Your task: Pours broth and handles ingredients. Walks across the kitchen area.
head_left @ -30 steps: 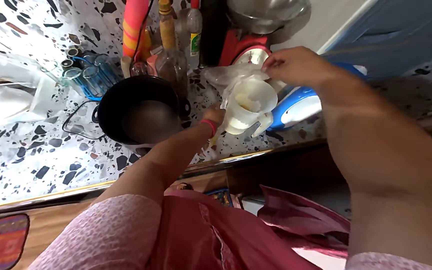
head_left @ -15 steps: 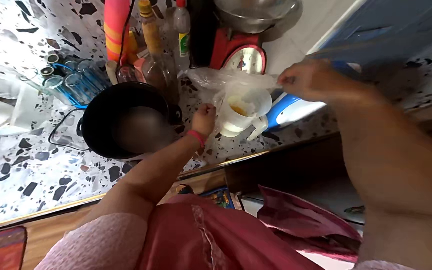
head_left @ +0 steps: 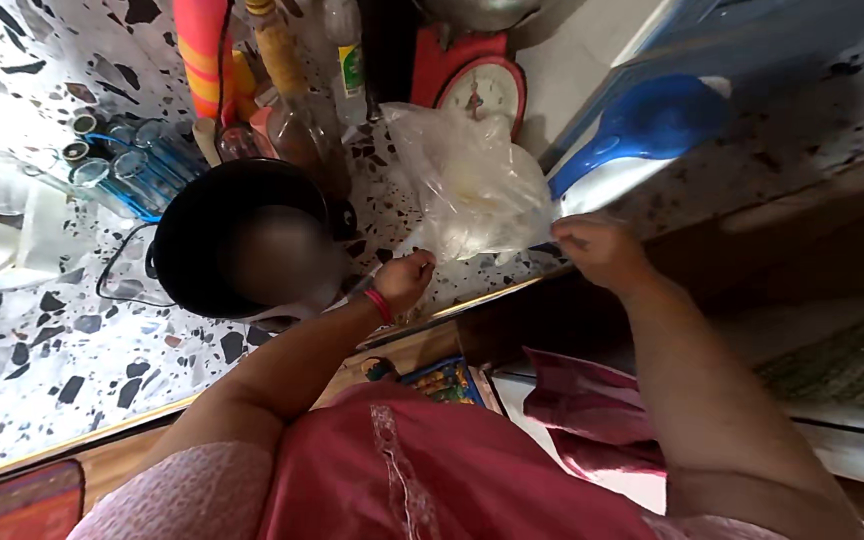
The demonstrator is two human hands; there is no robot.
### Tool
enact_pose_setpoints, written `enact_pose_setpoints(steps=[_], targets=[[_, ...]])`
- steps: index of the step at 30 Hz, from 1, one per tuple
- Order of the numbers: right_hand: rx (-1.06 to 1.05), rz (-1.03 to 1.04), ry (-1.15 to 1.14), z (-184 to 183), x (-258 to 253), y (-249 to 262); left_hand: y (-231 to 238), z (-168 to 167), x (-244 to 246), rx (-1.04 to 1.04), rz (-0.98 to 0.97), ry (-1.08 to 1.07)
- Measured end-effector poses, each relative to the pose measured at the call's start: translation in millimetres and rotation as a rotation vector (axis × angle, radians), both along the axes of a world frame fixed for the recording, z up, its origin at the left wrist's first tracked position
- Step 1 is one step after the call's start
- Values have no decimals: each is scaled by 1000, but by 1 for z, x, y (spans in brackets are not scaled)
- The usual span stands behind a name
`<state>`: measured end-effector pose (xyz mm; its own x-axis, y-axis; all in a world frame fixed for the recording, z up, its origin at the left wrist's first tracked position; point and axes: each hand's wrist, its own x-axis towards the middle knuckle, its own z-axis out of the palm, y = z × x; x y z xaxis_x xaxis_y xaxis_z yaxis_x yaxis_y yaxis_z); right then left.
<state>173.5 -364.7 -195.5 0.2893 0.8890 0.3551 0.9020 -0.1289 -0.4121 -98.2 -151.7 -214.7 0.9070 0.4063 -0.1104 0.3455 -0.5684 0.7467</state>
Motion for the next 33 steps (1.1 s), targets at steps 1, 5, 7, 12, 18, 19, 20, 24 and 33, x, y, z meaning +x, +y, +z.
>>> enact_pose_setpoints(steps=[1, 5, 7, 12, 18, 19, 20, 24, 33], targets=[[6, -3, -1, -6, -2, -3, 0, 2, 1, 26, -10, 35], [-39, -65, -55, -42, -7, -3, 3, 10, 12, 65, -16, 273], [-146, -143, -39, -52, -15, 9, 9, 9, 19, 30, 8, 377], [-540, -403, 6, -87, -27, 49, 20, 5, 27, 35, 63, 501], [-584, -466, 43, -92, -29, 57, 24, -9, 34, 74, 123, 648], [-598, -488, 89, -81, -32, 55, 23, -7, 34, 77, 118, 662], [-559, -527, 191, -70, -34, 49, 22, -5, 32, 73, 116, 653], [-321, -468, 741, -1, -58, 4, 13, -4, -3, -65, 118, 385], [-490, -308, 498, 19, -110, 81, -9, 56, -83, -76, 100, 99]])
